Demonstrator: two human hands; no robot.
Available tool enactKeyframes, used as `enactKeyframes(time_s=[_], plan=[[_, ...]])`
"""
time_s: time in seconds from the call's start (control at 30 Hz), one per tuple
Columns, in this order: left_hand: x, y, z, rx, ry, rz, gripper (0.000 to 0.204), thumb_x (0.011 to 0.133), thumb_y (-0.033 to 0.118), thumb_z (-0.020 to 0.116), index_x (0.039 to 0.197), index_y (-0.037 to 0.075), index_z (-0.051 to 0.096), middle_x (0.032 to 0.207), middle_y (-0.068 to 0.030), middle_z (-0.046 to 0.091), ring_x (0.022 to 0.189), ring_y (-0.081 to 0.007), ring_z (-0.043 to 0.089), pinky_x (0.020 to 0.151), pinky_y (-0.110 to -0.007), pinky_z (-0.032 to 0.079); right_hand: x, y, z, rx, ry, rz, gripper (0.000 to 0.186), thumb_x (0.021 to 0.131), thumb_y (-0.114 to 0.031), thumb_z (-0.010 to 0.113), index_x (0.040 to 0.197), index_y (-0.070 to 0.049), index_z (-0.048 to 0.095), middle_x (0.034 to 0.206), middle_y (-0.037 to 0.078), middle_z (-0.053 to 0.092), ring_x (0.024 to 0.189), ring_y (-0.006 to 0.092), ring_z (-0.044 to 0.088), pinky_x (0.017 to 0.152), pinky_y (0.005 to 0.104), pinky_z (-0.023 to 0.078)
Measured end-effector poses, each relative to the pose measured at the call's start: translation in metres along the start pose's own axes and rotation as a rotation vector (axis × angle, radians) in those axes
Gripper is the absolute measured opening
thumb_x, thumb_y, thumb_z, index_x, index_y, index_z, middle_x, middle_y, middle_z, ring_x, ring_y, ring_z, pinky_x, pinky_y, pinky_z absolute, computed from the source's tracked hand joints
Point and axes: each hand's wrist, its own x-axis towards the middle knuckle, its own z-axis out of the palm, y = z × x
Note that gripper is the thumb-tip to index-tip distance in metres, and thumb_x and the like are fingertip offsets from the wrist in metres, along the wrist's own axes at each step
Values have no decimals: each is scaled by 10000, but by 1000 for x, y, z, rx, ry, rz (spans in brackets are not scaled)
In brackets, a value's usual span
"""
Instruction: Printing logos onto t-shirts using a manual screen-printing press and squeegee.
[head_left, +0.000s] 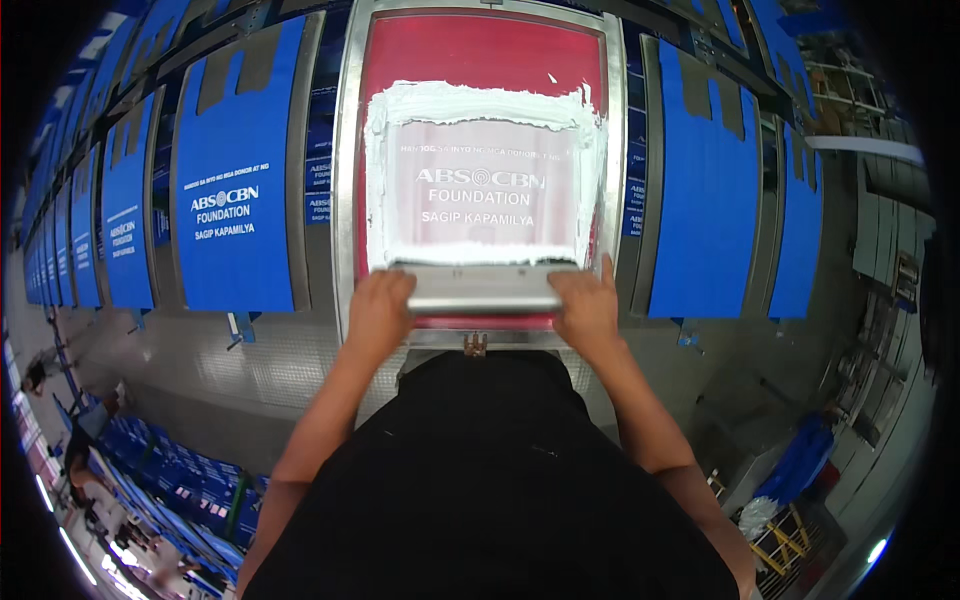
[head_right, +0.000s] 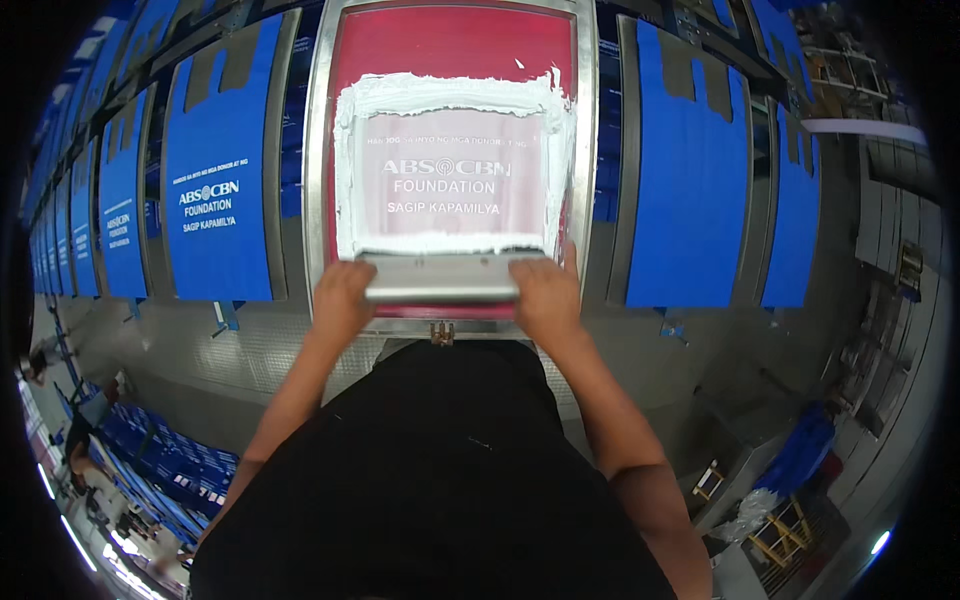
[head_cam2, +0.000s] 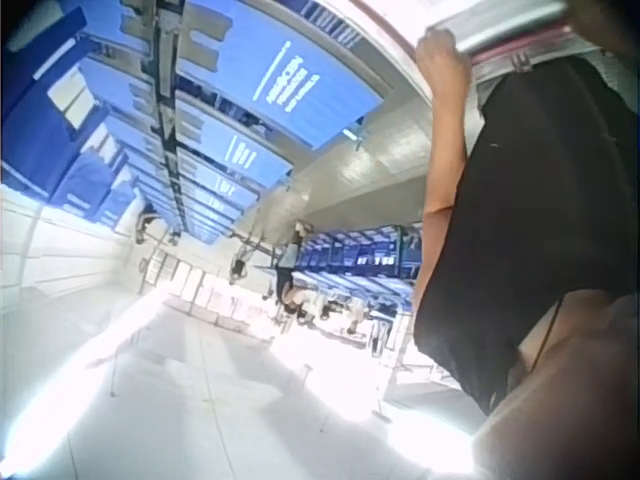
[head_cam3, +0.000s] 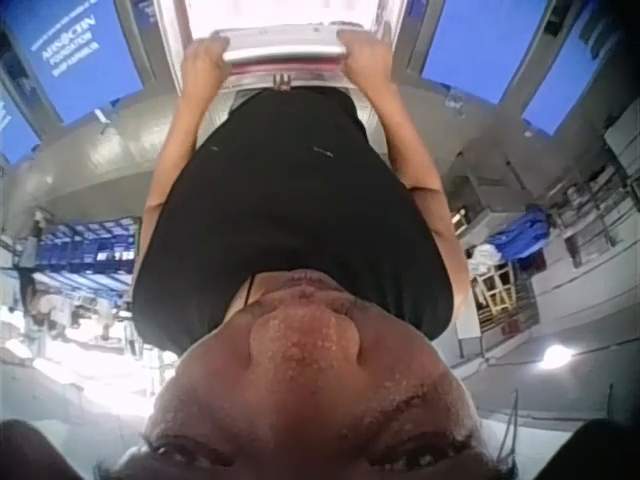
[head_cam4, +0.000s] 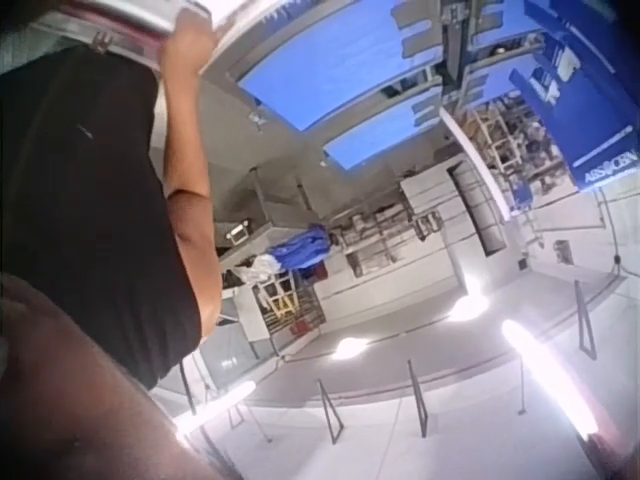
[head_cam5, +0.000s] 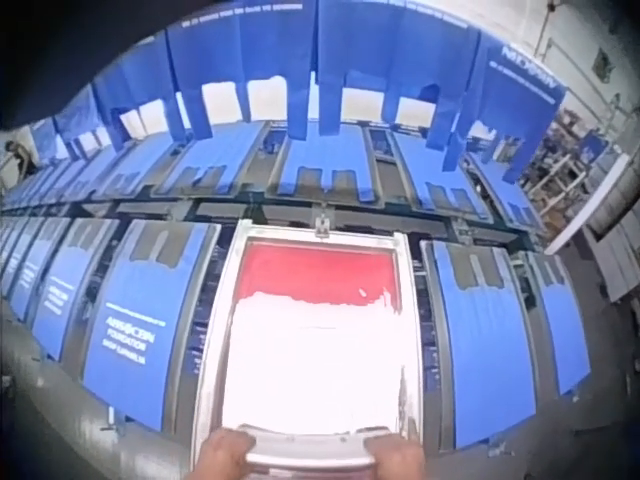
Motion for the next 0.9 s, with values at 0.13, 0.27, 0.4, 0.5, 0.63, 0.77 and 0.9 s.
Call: enactKeyframes(time_s=[0.13, 0.27, 0.4, 0.5, 0.63, 0.77, 0.9], plan=[[133, -33, -30, 71, -20, -145, 281, 667, 140, 742, 938, 90, 688, 892, -155, 675, 860, -325, 645, 762, -423, 523, 116, 30, -36, -142, 62, -37, 408, 646, -87, 652, 1050, -139, 673, 818, 118, 684, 839, 282, 651, 1017, 492, 332], [220, -53, -61, 121, -45, -110, 331, 696, 313, 781, 924, 86, 701, 857, -168, 684, 796, -347, 660, 737, -431, 528, 208, 48, -79, -149, 19, -44, 371, 657, -130, 615, 1017, -162, 699, 908, 120, 693, 917, 322, 649, 893, 439, 469], [223, -49, -88, 45, -69, -212, 385, 703, 302, 786, 974, 49, 678, 917, -184, 675, 880, -353, 641, 804, -420, 507, 234, 43, -107, -139, -33, -53, 469, 639, -113, 576, 1094, -127, 688, 1025, 154, 678, 989, 342, 635, 863, 416, 509], [180, -35, -100, 213, 646, -8, 486, 753, 332, 760, 1110, 35, 617, 1096, -200, 616, 1024, -379, 572, 882, -435, 462, 244, 43, -135, -96, -22, -98, 524, 632, -114, 563, 1145, -111, 671, 1082, 181, 658, 1022, 353, 621, 904, 402, 495], [45, 5, -48, -402, -283, -347, 373, 898, 354, 559, 1030, 21, 661, 874, -207, 673, 852, -351, 653, 771, -441, 498, 271, 73, -130, -137, -107, -111, 551, 638, -118, 557, 1180, -89, 649, 1116, 201, 644, 1041, 359, 612, 920, 387, 487], [-83, 41, 63, -758, -781, -623, 543, 859, 524, 601, 920, -9, 684, 815, -162, 672, 783, -223, 642, 702, -364, 489, 273, 56, -116, -160, -149, -193, 529, 637, -138, 613, 1159, -60, 647, 1089, 201, 653, 1016, 346, 625, 907, 389, 489], [-100, 52, 107, -1187, -545, -592, 496, 884, 473, 625, 897, -20, 681, 739, -78, 656, 714, -102, 588, 642, -292, 459, 265, 22, -116, -125, -64, -225, 515, 633, -134, 615, 1143, -77, 657, 1076, 192, 659, 1022, 350, 618, 912, 406, 483]])
